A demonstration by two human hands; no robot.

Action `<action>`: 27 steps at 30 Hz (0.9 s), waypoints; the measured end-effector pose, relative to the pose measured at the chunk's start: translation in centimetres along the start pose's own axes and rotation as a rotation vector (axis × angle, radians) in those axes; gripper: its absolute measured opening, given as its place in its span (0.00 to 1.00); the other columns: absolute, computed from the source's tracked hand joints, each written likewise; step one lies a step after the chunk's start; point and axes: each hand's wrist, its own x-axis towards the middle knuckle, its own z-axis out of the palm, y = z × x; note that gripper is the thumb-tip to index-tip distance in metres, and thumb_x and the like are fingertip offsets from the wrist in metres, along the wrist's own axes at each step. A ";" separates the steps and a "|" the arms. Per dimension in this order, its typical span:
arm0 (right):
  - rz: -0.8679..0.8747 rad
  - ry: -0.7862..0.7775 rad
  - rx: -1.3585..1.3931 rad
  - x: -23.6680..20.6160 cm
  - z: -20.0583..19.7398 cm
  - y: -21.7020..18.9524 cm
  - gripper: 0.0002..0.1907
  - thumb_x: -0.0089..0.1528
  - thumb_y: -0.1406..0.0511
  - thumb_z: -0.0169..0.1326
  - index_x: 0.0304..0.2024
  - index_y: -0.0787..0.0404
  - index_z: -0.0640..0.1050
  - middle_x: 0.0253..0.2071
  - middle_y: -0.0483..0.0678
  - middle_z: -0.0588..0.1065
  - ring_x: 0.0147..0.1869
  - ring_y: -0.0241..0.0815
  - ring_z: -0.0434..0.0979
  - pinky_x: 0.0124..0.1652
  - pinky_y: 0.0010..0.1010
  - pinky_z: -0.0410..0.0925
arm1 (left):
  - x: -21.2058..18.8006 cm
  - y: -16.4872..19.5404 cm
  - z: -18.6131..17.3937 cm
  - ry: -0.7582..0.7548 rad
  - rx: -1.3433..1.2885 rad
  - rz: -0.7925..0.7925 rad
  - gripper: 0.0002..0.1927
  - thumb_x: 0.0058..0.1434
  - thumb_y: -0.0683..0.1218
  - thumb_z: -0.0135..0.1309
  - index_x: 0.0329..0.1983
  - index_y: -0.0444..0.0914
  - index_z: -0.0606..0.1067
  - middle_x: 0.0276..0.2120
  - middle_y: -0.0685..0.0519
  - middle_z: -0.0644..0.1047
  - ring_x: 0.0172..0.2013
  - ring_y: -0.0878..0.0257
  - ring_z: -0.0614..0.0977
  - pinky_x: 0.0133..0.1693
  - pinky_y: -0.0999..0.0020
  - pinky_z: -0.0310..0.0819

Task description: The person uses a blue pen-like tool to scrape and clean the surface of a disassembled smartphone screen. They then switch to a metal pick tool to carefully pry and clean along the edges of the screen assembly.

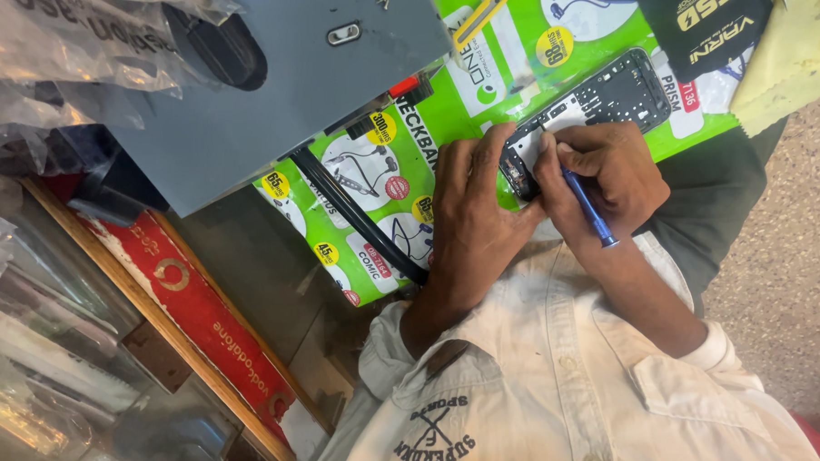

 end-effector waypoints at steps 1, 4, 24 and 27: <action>-0.002 0.011 -0.003 0.0 0.1 0.0 0.14 0.66 0.79 0.67 0.34 0.67 0.73 0.39 0.56 0.80 0.38 0.45 0.79 0.39 0.29 0.69 | 0.0 0.0 0.0 0.001 -0.001 0.004 0.41 0.51 0.46 0.73 0.66 0.38 0.67 0.48 0.46 0.71 0.51 0.48 0.75 0.53 0.54 0.73; -0.010 0.048 -0.025 0.0 0.2 0.0 0.15 0.66 0.79 0.67 0.34 0.67 0.73 0.40 0.56 0.80 0.38 0.45 0.79 0.39 0.28 0.70 | 0.0 0.0 -0.1 0.003 -0.008 0.010 0.42 0.49 0.46 0.73 0.66 0.38 0.66 0.49 0.46 0.70 0.52 0.48 0.75 0.54 0.54 0.73; 0.005 0.025 0.031 0.1 -0.2 0.0 0.13 0.65 0.80 0.67 0.34 0.68 0.74 0.38 0.57 0.80 0.37 0.44 0.77 0.39 0.28 0.68 | 0.1 0.3 -0.1 0.014 -0.014 0.005 0.41 0.50 0.47 0.74 0.65 0.38 0.67 0.47 0.47 0.71 0.51 0.48 0.75 0.53 0.54 0.73; 0.009 0.056 -0.001 0.0 -0.2 0.0 0.13 0.66 0.80 0.66 0.34 0.68 0.74 0.38 0.56 0.79 0.37 0.44 0.77 0.39 0.28 0.69 | 0.2 0.3 -0.2 0.021 -0.014 0.015 0.41 0.48 0.47 0.74 0.64 0.38 0.67 0.48 0.47 0.71 0.51 0.48 0.75 0.53 0.53 0.72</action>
